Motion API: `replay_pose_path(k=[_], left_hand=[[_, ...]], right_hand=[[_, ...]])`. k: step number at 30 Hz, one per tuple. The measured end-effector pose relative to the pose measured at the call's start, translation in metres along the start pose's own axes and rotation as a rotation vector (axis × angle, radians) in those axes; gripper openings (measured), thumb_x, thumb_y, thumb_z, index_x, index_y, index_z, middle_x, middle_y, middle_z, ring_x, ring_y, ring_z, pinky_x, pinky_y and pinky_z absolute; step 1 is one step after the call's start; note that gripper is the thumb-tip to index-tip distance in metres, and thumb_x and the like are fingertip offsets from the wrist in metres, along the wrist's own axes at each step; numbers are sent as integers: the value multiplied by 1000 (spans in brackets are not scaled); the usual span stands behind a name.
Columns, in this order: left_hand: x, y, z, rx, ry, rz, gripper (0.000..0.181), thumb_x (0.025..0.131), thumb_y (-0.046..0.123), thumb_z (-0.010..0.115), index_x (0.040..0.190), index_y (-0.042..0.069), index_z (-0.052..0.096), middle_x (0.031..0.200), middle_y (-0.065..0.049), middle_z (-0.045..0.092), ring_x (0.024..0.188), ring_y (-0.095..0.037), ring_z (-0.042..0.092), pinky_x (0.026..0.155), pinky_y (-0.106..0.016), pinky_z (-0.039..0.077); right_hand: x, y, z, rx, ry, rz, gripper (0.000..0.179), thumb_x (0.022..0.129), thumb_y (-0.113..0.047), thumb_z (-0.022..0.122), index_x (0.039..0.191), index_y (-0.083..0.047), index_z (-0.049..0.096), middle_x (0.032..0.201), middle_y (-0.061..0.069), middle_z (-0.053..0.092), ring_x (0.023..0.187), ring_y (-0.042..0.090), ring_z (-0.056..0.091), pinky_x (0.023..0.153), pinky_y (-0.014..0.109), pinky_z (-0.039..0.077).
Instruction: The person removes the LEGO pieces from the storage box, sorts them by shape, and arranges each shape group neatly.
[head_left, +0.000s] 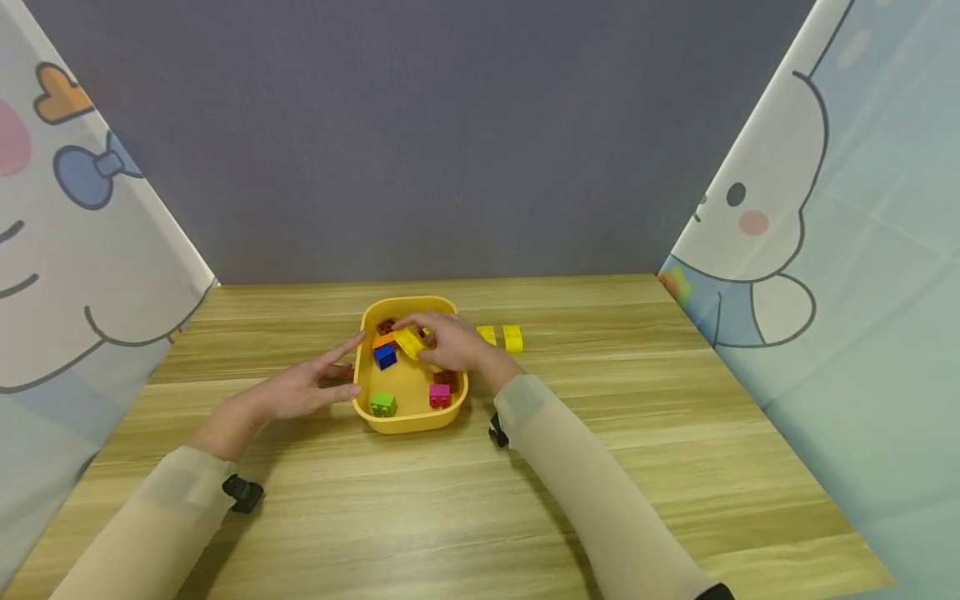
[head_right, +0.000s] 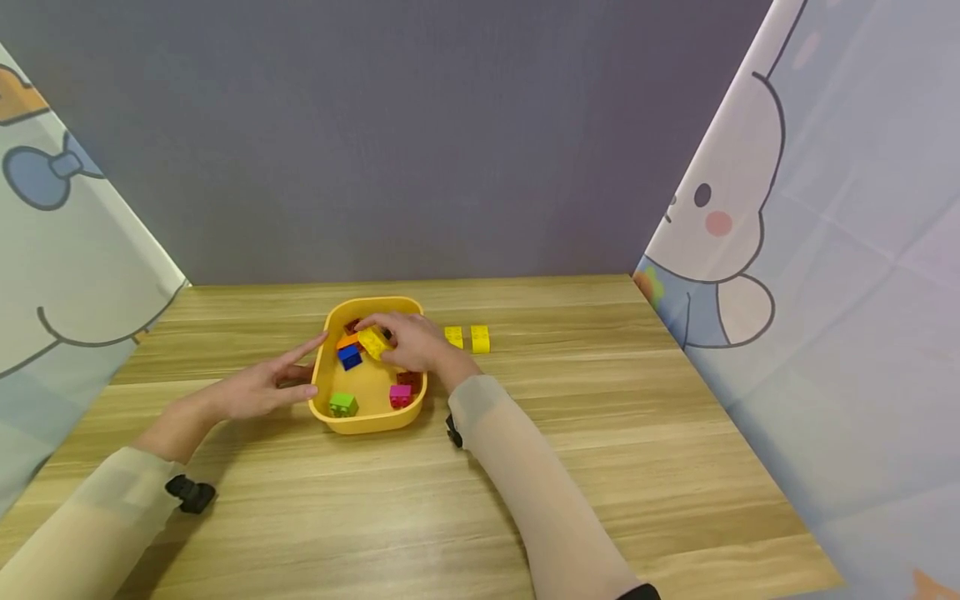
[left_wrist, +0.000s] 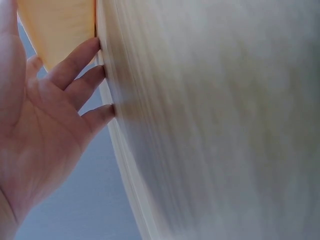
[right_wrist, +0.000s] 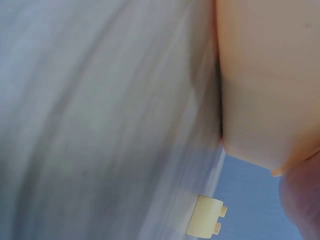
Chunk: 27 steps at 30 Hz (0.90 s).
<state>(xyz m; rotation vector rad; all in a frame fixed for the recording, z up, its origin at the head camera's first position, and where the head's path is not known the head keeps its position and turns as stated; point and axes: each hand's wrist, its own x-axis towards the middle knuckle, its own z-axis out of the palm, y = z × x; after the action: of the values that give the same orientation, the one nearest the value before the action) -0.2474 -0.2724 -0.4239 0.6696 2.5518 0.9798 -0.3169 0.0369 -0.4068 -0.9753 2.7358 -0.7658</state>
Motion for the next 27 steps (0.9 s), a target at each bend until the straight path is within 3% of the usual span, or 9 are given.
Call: replay_pose_path(k=[3,8,12,14,20,27], left_hand=[[-1,0,0,-4,1,-15,92,111,46,65,179,31,5,162,-32,53,149,-55,53,118,-74,44],[-1,0,0,3,-1,-32,93,110,48,66,179,34,4,162,-31,53,149,-55,53,118,-76,42],[-2,1,0,8,1,-42,94,110,50,66,178,35,4,163,-30,53,149,-55,53,118,-77,41],[-3,2,0,9,2,-45,94,109,51,66,178,36,4,163,-30,53,149,-55,53,118,-76,42],[-4,2,0,14,7,-50,94,109,51,66,178,38,4,163,-29,53,149,-54,53,117,-75,44],[-3,1,-1,31,13,-49,94,109,52,66,178,38,4,163,-30,53,149,-55,52,118,-77,42]], right_hand=[[0,1,-1,78,3,7,56,103,-14,75,154,-34,61,162,1,58,117,20,71,94,37,59],[1,3,-3,197,22,15,54,105,-14,75,153,-33,61,162,2,56,123,25,69,95,38,63],[-1,3,-12,283,106,-20,53,105,-13,75,154,-29,61,159,0,59,126,26,67,108,44,59],[-4,4,-20,320,160,-35,53,105,-13,75,154,-27,61,157,2,60,124,27,68,107,46,60],[-23,14,-42,476,226,-70,52,106,-6,73,153,-23,60,152,9,56,112,26,73,92,42,65],[-54,42,-60,499,253,-74,57,102,-1,75,155,-14,58,151,17,54,106,24,75,90,31,63]])
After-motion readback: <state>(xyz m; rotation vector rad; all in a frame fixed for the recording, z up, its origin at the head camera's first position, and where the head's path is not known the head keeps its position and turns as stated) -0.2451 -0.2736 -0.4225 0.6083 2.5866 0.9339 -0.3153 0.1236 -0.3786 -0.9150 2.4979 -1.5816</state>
